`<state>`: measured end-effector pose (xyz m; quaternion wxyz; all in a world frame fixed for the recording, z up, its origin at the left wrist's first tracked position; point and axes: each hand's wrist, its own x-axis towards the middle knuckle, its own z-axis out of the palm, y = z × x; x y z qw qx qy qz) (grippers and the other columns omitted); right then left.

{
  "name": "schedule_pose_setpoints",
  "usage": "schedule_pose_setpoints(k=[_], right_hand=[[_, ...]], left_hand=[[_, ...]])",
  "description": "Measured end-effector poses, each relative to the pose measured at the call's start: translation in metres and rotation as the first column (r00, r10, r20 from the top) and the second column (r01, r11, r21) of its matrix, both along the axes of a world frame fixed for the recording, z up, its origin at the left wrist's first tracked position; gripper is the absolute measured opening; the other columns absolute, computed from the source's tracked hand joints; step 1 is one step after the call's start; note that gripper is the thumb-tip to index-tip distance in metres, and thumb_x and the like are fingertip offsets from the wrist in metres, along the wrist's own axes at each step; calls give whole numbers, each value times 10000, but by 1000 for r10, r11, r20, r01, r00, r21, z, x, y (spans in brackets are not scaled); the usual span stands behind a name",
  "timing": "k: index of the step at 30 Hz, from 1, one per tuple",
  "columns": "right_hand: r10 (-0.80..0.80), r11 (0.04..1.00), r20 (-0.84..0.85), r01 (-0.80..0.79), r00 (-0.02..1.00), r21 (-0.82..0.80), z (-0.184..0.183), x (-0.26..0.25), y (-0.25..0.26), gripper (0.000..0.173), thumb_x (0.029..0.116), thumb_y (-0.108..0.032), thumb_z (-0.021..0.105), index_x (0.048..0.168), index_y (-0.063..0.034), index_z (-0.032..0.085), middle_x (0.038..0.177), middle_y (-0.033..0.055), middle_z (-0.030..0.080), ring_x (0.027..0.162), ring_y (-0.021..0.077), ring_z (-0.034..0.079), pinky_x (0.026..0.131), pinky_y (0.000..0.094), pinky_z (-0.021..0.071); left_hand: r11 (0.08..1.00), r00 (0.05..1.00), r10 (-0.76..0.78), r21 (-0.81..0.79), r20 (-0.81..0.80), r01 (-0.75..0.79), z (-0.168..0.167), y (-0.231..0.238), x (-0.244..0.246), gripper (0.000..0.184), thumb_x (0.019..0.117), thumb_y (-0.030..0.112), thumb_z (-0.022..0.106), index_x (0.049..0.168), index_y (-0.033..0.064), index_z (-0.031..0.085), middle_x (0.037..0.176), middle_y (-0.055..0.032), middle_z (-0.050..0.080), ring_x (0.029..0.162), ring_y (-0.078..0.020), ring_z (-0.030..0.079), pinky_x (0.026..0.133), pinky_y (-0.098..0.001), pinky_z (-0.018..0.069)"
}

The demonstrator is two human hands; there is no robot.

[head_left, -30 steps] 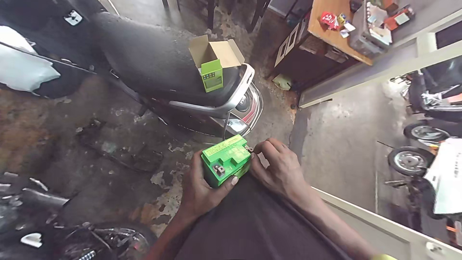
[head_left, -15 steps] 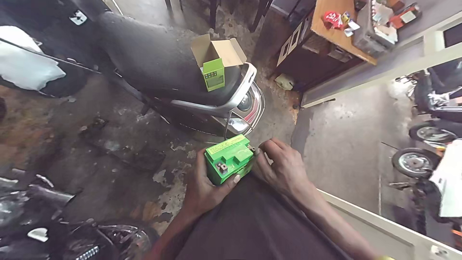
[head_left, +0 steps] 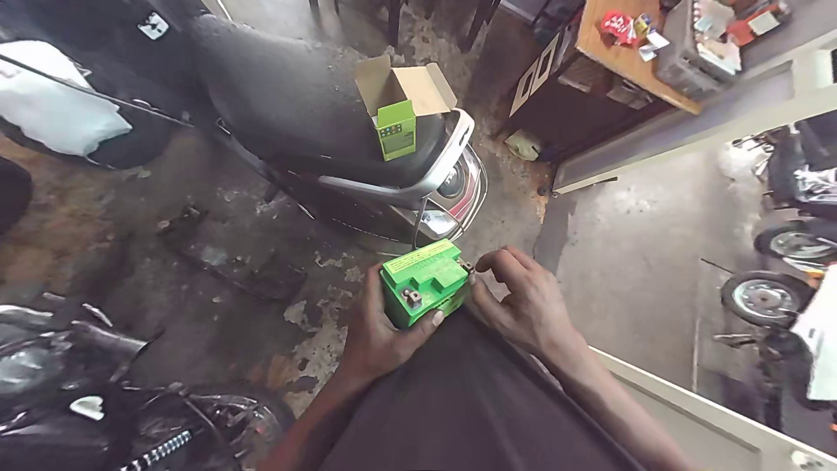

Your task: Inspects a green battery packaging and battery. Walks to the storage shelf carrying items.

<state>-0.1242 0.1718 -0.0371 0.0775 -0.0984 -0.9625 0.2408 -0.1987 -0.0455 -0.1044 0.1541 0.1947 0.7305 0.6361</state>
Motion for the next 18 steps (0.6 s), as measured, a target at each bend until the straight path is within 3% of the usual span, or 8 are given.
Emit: schedule_pose_setpoints(k=[6,10,15,18], right_hand=[[-40,998,36,38,999,44,1,-2,-1,327,1017,-332,491,869,-125,697,756,12,624,619,131,601,511,325,483],[1,1000,7,-1,1000,5,0,-1,-2,263,966,-353,579,945,-120,699,790,17,607,653,127,567,535,304,467],[-22,1000,40,22,999,3,2,-4,-2,352,1039,-337,461,884,-123,694,767,10,614,627,122,589,519,317,476],[5,1000,-1,-5,1000,-6,1,-3,-2,287,981,-365,562,935,-115,696,769,16,597,636,126,560,524,304,457]], left_hand=[[1000,1000,10,5,-11,-9,-2,0,-2,959,759,569,815,1357,-80,439,1151,-84,694,1022,-105,703,870,-314,630],[1000,1000,0,2,-13,0,-2,-1,-3,959,764,572,816,1360,-77,438,1152,-80,696,1025,-105,704,871,-316,632],[1000,1000,6,-20,-23,-6,-3,-2,-5,965,752,592,811,1347,-76,450,1127,-74,702,1004,-100,706,857,-317,633],[1000,1000,6,-15,-21,-6,-3,-3,-4,967,756,590,811,1353,-78,447,1134,-80,700,1012,-107,706,863,-326,632]])
